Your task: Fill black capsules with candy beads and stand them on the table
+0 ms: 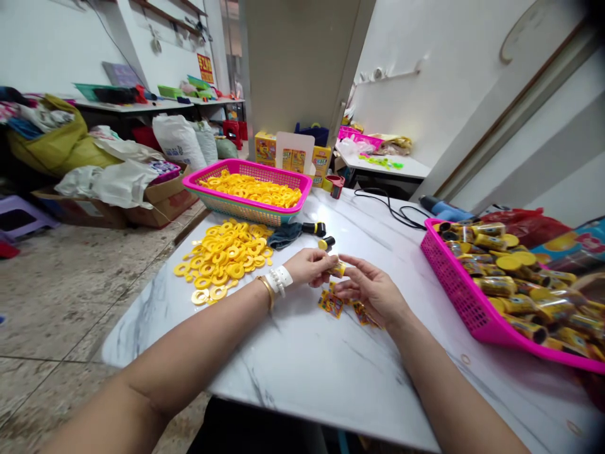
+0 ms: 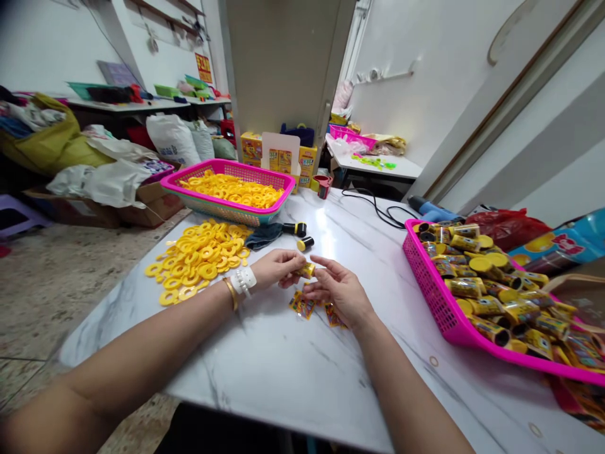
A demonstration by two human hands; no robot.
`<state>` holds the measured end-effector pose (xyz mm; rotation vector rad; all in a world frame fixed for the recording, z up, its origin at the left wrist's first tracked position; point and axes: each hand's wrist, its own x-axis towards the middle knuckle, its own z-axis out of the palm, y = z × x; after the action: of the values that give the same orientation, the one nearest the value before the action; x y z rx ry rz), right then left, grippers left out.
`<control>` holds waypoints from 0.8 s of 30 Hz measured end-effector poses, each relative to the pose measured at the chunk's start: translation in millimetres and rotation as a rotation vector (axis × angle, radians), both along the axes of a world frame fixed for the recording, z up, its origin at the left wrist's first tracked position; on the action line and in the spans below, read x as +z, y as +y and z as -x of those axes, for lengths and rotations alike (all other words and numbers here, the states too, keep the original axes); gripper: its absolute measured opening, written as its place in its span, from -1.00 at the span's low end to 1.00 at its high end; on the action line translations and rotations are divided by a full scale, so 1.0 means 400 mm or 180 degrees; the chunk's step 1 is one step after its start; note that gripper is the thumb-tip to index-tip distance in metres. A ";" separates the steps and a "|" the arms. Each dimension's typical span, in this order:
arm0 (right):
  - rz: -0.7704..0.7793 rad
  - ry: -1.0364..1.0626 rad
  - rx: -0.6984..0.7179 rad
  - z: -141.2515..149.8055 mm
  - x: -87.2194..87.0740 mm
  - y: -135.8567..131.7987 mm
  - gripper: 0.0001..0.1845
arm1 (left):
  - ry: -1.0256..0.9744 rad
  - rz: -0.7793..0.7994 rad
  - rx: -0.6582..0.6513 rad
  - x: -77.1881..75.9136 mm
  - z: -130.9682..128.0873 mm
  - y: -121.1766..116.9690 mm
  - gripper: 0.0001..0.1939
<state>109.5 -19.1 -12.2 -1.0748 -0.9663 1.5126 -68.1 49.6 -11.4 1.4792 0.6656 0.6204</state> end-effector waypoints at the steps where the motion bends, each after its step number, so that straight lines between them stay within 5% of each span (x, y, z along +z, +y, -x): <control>1: -0.0004 0.0003 0.0101 -0.003 -0.001 0.000 -0.50 | 0.0035 0.0052 -0.0011 -0.003 0.000 0.001 -0.39; 8: -0.0255 0.0072 -0.0417 -0.001 -0.023 0.002 -0.68 | -0.0643 0.0957 -0.0323 -0.014 -0.002 -0.010 -0.42; 14: -0.0292 0.0191 -0.0769 0.011 -0.021 -0.006 -0.71 | -0.0752 0.1091 -0.0208 -0.015 -0.004 -0.008 -0.44; 21: -0.0761 -0.0361 -0.0210 0.000 -0.021 -0.004 -0.67 | -0.0632 0.1498 -0.0009 -0.017 -0.016 -0.024 -0.44; 24: -0.0885 -0.0390 -0.0345 0.017 -0.003 -0.010 -0.72 | -0.0753 0.1565 -0.0205 -0.007 -0.018 -0.038 -0.43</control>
<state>102.6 -23.1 -13.4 -1.0096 -1.1471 1.1950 -61.1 34.3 -14.4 0.9496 0.5354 0.5252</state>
